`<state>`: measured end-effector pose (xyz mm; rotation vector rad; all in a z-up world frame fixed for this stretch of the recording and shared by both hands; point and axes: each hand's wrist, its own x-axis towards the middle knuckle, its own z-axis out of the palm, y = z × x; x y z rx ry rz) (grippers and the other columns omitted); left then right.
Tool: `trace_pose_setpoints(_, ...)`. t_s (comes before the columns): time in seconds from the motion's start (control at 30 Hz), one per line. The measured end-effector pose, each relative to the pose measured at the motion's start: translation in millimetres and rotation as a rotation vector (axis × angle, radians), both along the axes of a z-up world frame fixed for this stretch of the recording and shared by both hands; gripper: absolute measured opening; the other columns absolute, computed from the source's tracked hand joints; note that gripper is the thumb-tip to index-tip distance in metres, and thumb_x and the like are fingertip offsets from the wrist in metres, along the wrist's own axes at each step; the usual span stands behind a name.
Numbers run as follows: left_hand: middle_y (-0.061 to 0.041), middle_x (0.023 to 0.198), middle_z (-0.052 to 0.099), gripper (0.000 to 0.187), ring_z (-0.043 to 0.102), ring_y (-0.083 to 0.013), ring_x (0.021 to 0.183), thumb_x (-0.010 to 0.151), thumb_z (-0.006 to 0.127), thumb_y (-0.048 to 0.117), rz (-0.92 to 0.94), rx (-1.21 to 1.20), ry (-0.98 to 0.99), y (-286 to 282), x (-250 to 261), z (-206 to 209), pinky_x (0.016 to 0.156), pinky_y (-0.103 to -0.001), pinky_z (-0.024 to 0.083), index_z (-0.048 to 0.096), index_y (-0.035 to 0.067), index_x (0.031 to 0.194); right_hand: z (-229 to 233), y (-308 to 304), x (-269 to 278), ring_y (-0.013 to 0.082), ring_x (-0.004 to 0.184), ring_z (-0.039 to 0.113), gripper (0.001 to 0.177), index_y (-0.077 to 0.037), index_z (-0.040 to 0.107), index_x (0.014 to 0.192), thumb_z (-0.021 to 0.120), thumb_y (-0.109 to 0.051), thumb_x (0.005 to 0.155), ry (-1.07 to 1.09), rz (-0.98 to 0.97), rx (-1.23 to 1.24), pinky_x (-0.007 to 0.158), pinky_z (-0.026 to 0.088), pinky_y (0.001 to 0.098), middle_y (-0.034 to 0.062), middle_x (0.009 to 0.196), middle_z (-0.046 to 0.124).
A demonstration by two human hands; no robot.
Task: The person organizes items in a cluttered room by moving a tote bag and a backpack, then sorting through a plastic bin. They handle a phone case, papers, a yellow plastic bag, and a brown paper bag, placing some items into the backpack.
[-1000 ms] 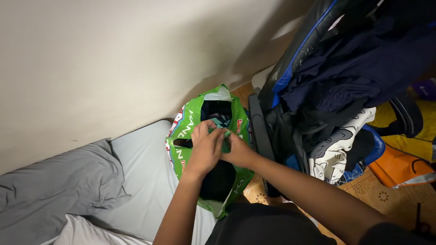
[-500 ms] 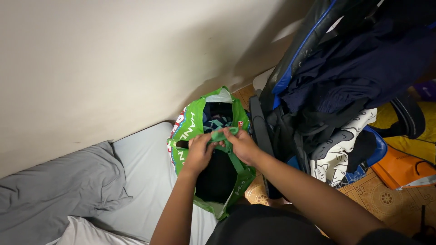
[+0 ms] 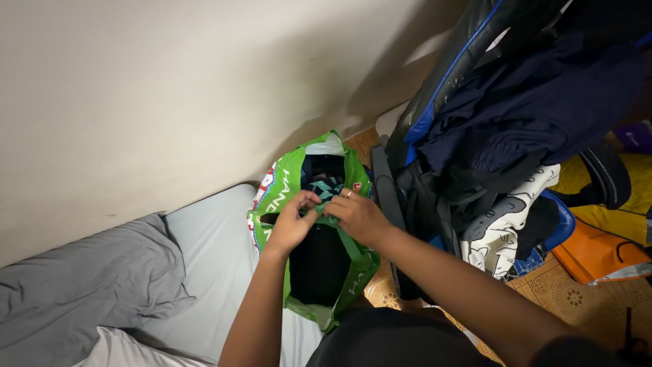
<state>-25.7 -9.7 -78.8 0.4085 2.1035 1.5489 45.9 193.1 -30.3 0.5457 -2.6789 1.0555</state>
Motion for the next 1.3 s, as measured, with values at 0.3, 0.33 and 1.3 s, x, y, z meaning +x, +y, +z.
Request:
trace_pose_setpoints(0.3, -0.008, 0.088, 0.072, 0.028, 0.064, -0.0127, 0.080, 0.102, 0.065, 0.027, -0.060, -0.139, -0.242, 10, -25, -3, 0.079, -0.028, 0.052, 0.073, 0.000, 0.103, -9, -9, -2, 0.0270, 0.098, 0.066, 0.018, -0.008, 0.066, 0.087, 0.074, 0.001, 0.073, 0.335, 0.011, 0.028, 0.078, 0.057, 0.0368, 0.0048, 0.096, 0.065)
trace_pose_setpoints(0.33, -0.008, 0.088, 0.072, 0.028, 0.064, -0.0127, 0.080, 0.102, 0.065, 0.027, -0.065, -0.135, -0.240, 12, -25, -9, 0.079, -0.028, 0.052, 0.073, 0.000, 0.103, -7, -7, -1, 0.0270, 0.098, 0.066, 0.018, -0.008, 0.066, 0.087, 0.074, 0.001, 0.073, 0.337, 0.006, 0.033, 0.078, 0.057, 0.0368, 0.0048, 0.096, 0.065)
trace_pose_setpoints(1.3, -0.007, 0.104, 0.065, 0.014, 0.058, -0.0186, 0.099, 0.100, 0.068, 0.011, 0.333, 0.069, 0.532, 104, 86, 66, 0.091, -0.031, 0.047, 0.061, 0.003, 0.110, -103, 128, 236, 0.0168, 0.084, 0.068, 0.009, -0.002, 0.068, 0.101, 0.070, -0.007, 0.094, -0.243, -0.890, -1.025, 0.078, 0.055, 0.0311, 0.0097, 0.098, 0.073)
